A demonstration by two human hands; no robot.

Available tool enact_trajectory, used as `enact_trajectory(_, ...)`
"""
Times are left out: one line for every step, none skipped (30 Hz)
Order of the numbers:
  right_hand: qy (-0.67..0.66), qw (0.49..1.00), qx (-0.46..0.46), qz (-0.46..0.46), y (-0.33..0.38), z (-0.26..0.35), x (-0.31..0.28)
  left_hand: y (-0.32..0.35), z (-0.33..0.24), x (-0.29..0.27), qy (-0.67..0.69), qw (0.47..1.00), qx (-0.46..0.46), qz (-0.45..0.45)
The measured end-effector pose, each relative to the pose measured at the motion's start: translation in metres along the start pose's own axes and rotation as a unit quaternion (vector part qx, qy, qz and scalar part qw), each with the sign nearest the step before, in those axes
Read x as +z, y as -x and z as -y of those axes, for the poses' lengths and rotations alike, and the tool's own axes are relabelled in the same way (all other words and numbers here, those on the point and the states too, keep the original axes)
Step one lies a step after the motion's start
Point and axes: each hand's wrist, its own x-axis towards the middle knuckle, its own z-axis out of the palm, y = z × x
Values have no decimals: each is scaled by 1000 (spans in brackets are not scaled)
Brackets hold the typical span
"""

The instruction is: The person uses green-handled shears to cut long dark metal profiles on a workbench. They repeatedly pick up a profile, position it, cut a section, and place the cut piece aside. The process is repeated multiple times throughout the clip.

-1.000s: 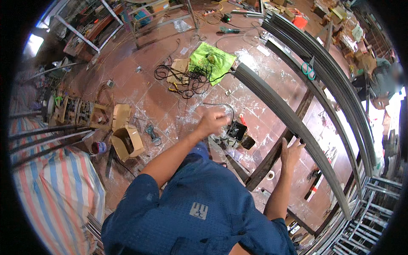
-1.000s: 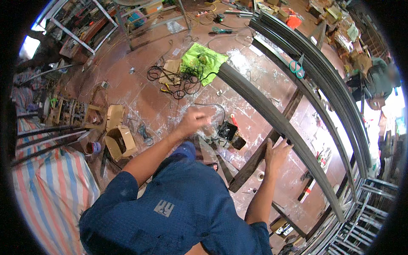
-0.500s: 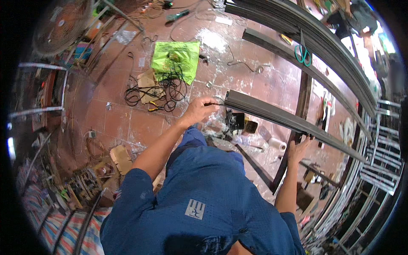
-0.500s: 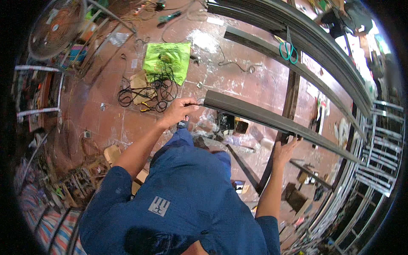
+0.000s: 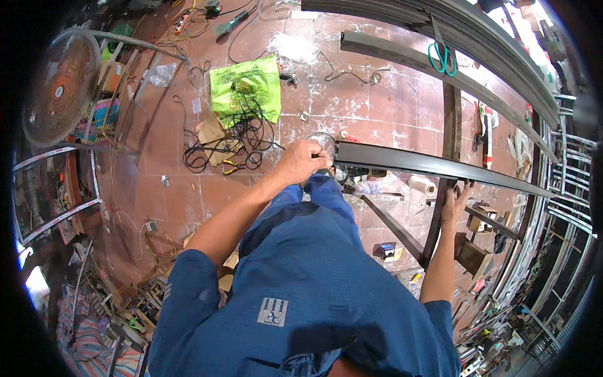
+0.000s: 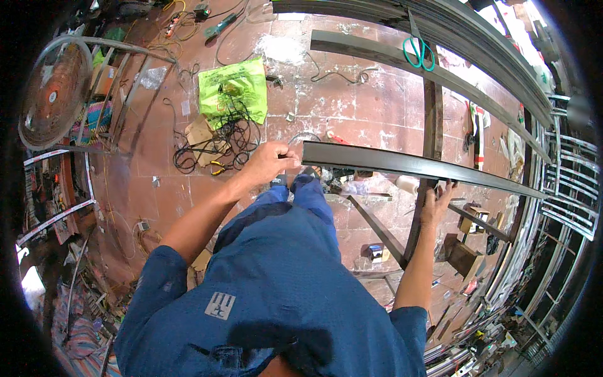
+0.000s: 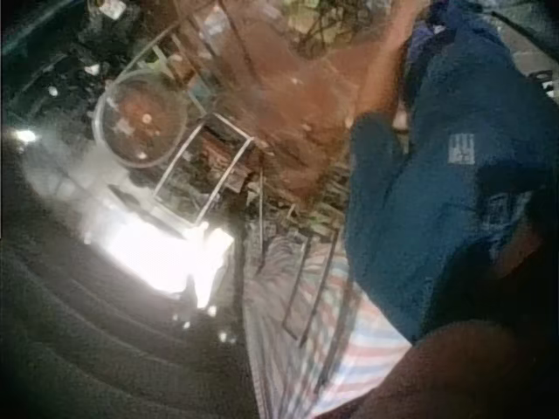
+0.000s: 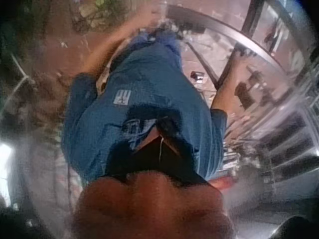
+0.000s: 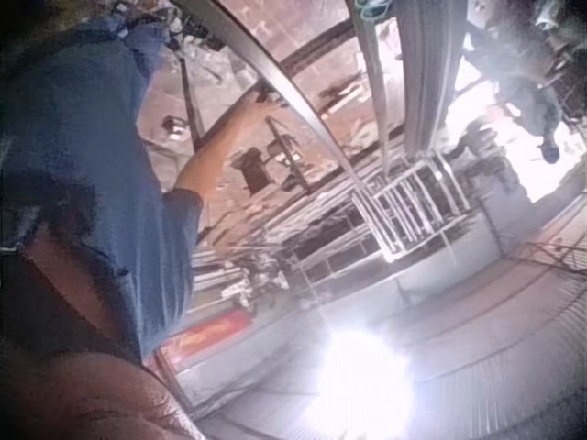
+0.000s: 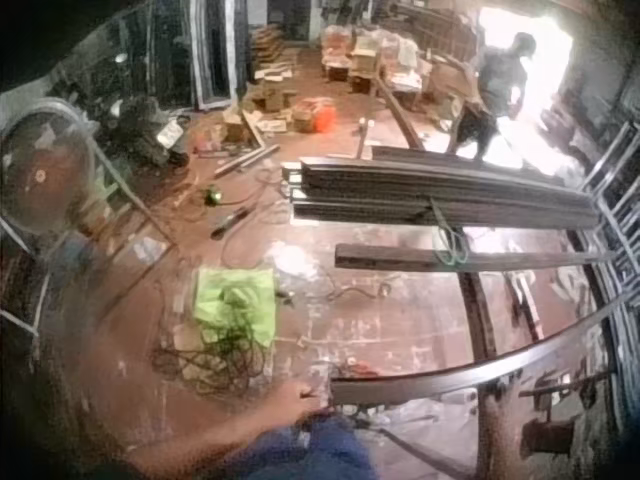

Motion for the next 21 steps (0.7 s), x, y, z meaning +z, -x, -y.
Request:
enact_trajectory(-145, 988, 55, -26, -5, 2, -1, 0, -5, -2, -5, 1000, 12, 0)
enact_trajectory(-286, 950, 110, -52, -11, 5, -2, 1, -8, -3, -10, 1000, 24, -1)
enact_trajectory(-399, 878, 226, -135, -22, 7, -9, 2, -4, 1, 0, 1000, 26, -7)
enact_trajectory(-439, 842, 274, -151, -32, 13, -13, 4, 3, 6, 7, 999, 29, -12)
enact_trajectory(-425, 860, 263, -101, -42, 39, -19, 4, 7, 6, 10, 999, 31, -17)
enact_trajectory(-409, 875, 252, -55, -50, 71, -25, 4, 4, 4, 5, 1000, 12, -11)
enact_trajectory(-339, 874, 327, -116, -61, 86, -20, 4, -3, 2, -1, 1000, -5, 0)
enact_trajectory(-293, 876, 363, -125, -71, 97, -15, 4, -8, 2, -6, 1000, -22, 9)
enact_trajectory(-296, 878, 368, -82, -84, 76, -11, 2, -6, 1, 25, 998, -48, 30)
enact_trajectory(-298, 878, 371, -39, -93, 53, -7, 1, -2, 4, 30, 997, -63, 32)
enact_trajectory(-306, 883, 349, -70, -96, 54, 3, -2, -1, 5, 35, 996, -78, 28)
enact_trajectory(-314, 886, 326, -101, -95, 55, 13, -4, 0, 6, 40, 995, -93, 25)
enact_trajectory(-321, 887, 302, -134, -96, 56, 19, -6, -3, 6, 33, 994, -99, 26)
enact_trajectory(-313, 889, 306, -135, -97, 48, 22, -6, -6, 7, 26, 994, -106, 28)
enact_trajectory(-305, 890, 309, -137, -98, 39, 23, -7, -10, 7, 18, 993, -112, 30)
enact_trajectory(-296, 892, 313, -135, -97, 42, 24, -6, -10, 8, 4, 994, -111, 22)
enact_trajectory(-288, 895, 305, -152, -89, 67, 21, -6, -9, 10, -10, 994, -110, 15)
enact_trajectory(-269, 904, 292, -159, -93, 50, 30, -6, -9, 11, -25, 994, -109, 8)
enact_trajectory(-248, 911, 279, -176, -96, 23, 34, -11, 1, 15, -7, 993, -119, 11)
enact_trajectory(-229, 917, 264, -194, -104, 22, 32, -15, -5, 13, -38, 991, -127, 26)
enact_trajectory(-212, 923, 279, -160, -98, 19, 31, -14, -10, 10, -69, 988, -135, 40)
